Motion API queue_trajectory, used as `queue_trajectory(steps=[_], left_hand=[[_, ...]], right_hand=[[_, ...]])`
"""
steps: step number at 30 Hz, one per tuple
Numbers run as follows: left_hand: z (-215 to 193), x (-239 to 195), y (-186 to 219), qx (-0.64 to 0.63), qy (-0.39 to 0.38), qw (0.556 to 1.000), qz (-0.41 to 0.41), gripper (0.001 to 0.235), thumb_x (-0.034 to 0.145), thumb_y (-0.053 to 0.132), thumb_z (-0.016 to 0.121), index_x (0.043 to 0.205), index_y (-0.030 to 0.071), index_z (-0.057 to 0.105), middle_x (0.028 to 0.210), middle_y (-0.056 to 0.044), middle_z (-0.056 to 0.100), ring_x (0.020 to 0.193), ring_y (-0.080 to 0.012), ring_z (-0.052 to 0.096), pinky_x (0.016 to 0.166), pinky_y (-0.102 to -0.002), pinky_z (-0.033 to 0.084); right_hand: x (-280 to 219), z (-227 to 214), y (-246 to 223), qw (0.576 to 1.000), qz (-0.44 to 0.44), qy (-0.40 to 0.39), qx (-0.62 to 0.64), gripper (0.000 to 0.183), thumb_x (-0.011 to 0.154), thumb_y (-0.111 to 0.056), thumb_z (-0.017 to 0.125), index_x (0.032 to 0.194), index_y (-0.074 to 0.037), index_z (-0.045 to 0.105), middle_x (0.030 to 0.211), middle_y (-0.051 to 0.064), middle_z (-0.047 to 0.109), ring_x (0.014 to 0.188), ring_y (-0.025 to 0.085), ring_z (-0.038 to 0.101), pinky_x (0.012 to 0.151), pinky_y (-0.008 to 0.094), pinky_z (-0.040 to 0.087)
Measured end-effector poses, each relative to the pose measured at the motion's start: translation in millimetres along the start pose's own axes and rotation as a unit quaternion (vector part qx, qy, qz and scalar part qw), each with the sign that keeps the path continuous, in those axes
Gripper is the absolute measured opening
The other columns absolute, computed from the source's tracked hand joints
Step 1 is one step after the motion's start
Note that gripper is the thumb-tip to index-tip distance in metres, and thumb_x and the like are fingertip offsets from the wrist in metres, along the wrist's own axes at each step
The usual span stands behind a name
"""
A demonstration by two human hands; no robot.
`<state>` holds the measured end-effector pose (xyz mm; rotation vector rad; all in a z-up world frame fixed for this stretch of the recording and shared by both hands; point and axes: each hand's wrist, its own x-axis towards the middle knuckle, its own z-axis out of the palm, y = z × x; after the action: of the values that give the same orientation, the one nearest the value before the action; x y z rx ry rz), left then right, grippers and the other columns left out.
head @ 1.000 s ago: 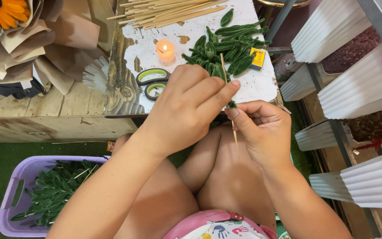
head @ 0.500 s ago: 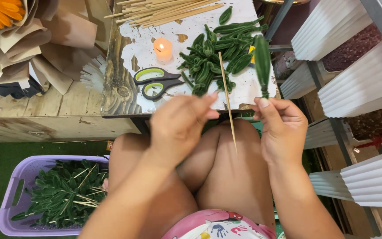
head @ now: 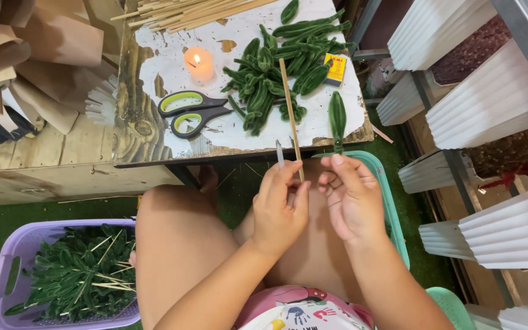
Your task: Assembling green leaf stems onto thin wooden sticks at a floral design station.
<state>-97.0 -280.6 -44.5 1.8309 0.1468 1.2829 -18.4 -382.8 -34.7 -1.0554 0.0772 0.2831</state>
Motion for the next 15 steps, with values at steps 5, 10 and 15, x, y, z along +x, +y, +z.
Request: queue_trajectory(steps=[5, 10, 15], left_hand=[[-15.8, 4.8, 10.9, -0.036, 0.01, 0.998, -0.055, 0.025, 0.088, 0.001, 0.076, 0.113, 0.0, 0.072, 0.103, -0.013, 0.071, 0.074, -0.0236, 0.077, 0.065, -0.029, 0.065], [-22.5, 6.6, 21.3, -0.089, 0.004, 0.987, -0.133, 0.019, 0.085, -0.001, 0.079, 0.103, 0.0, 0.074, 0.091, -0.012, 0.075, 0.076, -0.0273, 0.079, 0.065, -0.032, 0.067], [-16.9, 1.2, 22.6, -0.089, 0.017, 0.984, -0.156, 0.014, 0.084, -0.003, 0.079, 0.097, 0.002, 0.075, 0.087, -0.013, 0.078, 0.075, -0.0266, 0.079, 0.061, -0.031, 0.067]], right_hand=[[-9.0, 4.2, 7.3, 0.999, 0.033, -0.005, 0.006, 0.006, 0.093, -0.008, 0.075, 0.098, -0.006, 0.072, 0.095, 0.017, 0.079, 0.067, 0.022, 0.075, 0.059, 0.03, 0.061], [-14.8, 14.0, 6.8, 0.998, 0.051, -0.017, -0.02, 0.01, 0.092, -0.005, 0.076, 0.101, -0.002, 0.073, 0.097, 0.017, 0.079, 0.073, 0.023, 0.076, 0.064, 0.031, 0.062], [-12.7, 14.3, 11.3, 0.997, 0.065, -0.025, -0.028, 0.018, 0.091, -0.003, 0.073, 0.109, 0.001, 0.073, 0.102, 0.02, 0.079, 0.077, 0.024, 0.078, 0.067, 0.031, 0.062]])
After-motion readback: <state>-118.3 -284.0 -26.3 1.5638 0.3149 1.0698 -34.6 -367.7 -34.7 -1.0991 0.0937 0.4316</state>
